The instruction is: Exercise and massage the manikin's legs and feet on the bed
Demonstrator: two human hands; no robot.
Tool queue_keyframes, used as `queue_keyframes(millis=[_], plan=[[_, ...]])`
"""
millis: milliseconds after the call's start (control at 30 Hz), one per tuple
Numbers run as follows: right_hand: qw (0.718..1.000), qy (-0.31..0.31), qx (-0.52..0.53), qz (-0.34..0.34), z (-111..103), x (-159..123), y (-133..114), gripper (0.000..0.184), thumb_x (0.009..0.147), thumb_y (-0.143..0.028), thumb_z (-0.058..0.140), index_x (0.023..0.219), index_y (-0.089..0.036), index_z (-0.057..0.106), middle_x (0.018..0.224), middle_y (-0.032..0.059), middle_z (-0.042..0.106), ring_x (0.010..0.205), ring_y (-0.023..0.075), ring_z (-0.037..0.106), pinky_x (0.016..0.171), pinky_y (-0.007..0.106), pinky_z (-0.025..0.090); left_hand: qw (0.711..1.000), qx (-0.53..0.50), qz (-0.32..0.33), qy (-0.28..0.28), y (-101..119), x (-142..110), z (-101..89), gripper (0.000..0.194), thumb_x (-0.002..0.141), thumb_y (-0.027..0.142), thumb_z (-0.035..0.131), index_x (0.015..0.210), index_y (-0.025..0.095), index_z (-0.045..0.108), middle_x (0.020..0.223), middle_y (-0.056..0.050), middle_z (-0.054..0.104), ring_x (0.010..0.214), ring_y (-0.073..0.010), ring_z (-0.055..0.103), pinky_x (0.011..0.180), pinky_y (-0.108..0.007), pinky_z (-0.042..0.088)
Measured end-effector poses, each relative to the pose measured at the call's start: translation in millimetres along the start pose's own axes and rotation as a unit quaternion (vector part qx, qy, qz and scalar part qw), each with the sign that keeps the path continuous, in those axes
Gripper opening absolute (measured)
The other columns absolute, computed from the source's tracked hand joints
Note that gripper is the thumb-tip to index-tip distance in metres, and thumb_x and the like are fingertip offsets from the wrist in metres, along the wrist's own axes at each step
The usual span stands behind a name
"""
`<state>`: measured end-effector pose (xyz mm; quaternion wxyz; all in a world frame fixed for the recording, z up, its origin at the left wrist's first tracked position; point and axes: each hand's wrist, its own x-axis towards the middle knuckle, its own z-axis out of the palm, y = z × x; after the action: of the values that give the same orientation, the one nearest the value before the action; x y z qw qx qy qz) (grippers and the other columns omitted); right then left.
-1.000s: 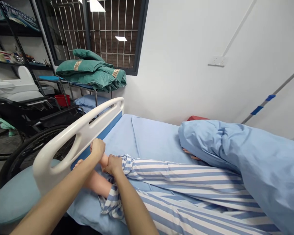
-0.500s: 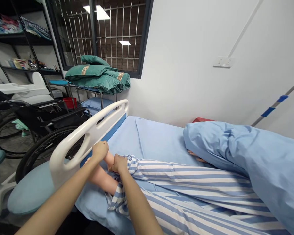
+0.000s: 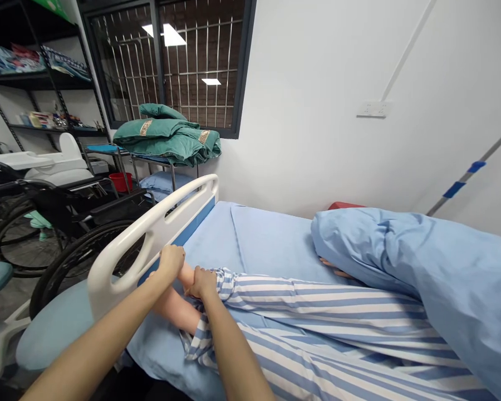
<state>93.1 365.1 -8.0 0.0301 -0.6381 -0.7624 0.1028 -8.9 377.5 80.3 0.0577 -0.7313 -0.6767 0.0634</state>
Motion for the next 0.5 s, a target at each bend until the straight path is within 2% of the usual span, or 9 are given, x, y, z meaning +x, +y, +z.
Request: queue_keyframes(millis=[100,267,367,500], plan=[[1.000,0.009,0.006,0.000,0,-1,0,0.069,0.050,-0.054,0.076,0.105,-0.017,0.053,0.103,0.0128,0.065,0.098,0.0304,0.060,0.083,0.039,0.041,1.000,0.018,0.012,-0.022,3,9,2.7,0.020,0.076,0.013,0.052,0.083,0.008,0.070,0.067,-0.014,0.066,0.069,-0.0241,0.065,0.061,-0.034,0.047],[1.000,0.008,0.018,0.001,-4,-2,1,0.068,0.052,-0.054,0.075,0.104,-0.016,0.054,0.104,0.0137,0.065,0.101,0.0307,0.059,0.084,0.040,0.041,0.998,0.034,0.019,-0.046,9,20,5.1,0.020,0.074,0.008,0.052,0.080,0.007,0.071,0.067,-0.015,0.066,0.067,-0.0245,0.064,0.061,-0.033,0.045],[1.000,0.001,0.025,0.003,-5,-1,2,0.066,0.052,-0.053,0.074,0.103,-0.016,0.055,0.104,0.0131,0.065,0.100,0.0303,0.059,0.085,0.039,0.041,0.998,0.030,0.026,-0.052,8,24,3.5,0.021,0.074,0.009,0.052,0.083,0.009,0.071,0.072,-0.015,0.068,0.073,-0.0251,0.065,0.064,-0.034,0.046],[1.000,-0.008,0.027,0.002,-5,2,3,0.066,0.052,-0.053,0.074,0.103,-0.017,0.054,0.106,0.0122,0.065,0.100,0.0298,0.059,0.084,0.038,0.041,0.998,0.006,0.047,-0.040,1,27,2.0,0.024,0.076,0.012,0.051,0.092,0.014,0.070,0.091,-0.016,0.069,0.089,-0.0257,0.064,0.075,-0.034,0.046]])
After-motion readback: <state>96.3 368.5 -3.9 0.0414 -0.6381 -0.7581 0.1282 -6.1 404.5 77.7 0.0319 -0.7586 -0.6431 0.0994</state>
